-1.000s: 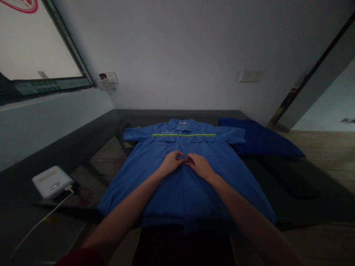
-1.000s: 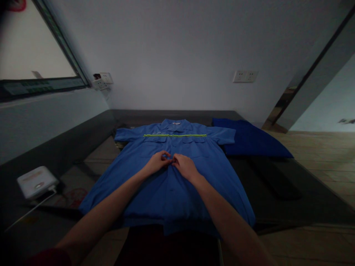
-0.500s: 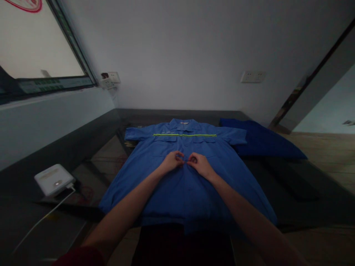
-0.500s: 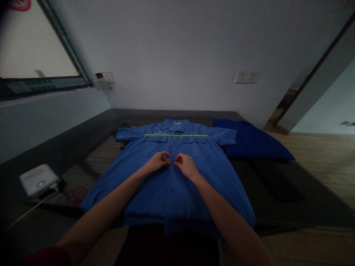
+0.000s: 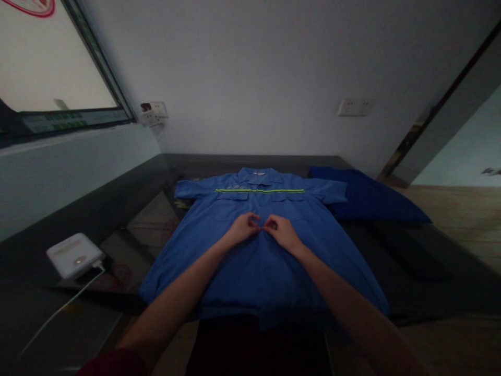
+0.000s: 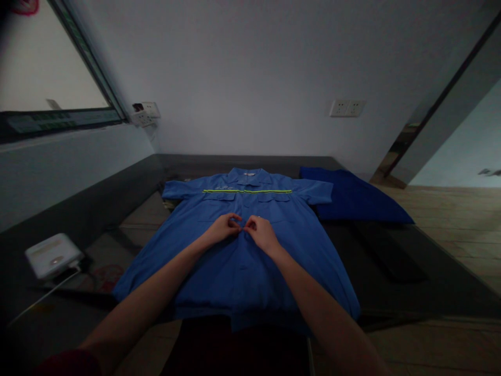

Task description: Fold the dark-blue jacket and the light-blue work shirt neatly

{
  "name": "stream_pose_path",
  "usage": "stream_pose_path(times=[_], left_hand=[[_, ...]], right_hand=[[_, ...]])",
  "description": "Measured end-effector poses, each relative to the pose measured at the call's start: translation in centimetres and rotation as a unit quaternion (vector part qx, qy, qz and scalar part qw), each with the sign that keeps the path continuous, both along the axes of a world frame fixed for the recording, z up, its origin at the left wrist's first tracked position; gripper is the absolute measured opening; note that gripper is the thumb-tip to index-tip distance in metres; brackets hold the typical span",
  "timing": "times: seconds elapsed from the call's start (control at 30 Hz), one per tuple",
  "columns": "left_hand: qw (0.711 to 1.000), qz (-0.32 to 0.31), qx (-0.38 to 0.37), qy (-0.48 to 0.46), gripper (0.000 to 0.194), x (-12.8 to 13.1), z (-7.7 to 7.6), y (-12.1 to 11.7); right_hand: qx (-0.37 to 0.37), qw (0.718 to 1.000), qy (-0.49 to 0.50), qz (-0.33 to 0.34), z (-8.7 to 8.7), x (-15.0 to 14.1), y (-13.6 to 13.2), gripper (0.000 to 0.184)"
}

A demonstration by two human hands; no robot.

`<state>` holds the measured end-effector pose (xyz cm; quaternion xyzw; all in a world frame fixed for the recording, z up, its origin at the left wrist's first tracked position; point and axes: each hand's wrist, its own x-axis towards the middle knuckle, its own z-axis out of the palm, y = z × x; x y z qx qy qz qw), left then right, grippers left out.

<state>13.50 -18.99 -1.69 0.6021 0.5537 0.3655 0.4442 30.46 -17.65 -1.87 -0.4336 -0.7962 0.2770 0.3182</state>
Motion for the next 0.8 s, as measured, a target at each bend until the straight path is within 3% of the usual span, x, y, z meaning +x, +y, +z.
stream_pose_path(times=[0.27, 0.53, 0.8], left_hand=[[1.000, -0.004, 0.007, 0.005, 0.024, 0.06, 0.42, -0.05], [1.000, -0.016, 0.011, 0.013, 0.026, 0.01, 0.37, -0.05], [0.998, -0.017, 0.037, 0.041, 0.034, 0.06, -0.15, 0.11]], right_hand=[[-0.041, 0.995, 0.089, -0.017, -0.47, -0.04, 0.40, 0.008], [-0.161, 0.968, 0.194, -0.001, -0.74, -0.02, 0.80, 0.024], [-0.183, 0.961, 0.206, -0.008, -1.04, -0.17, 0.95, 0.017]])
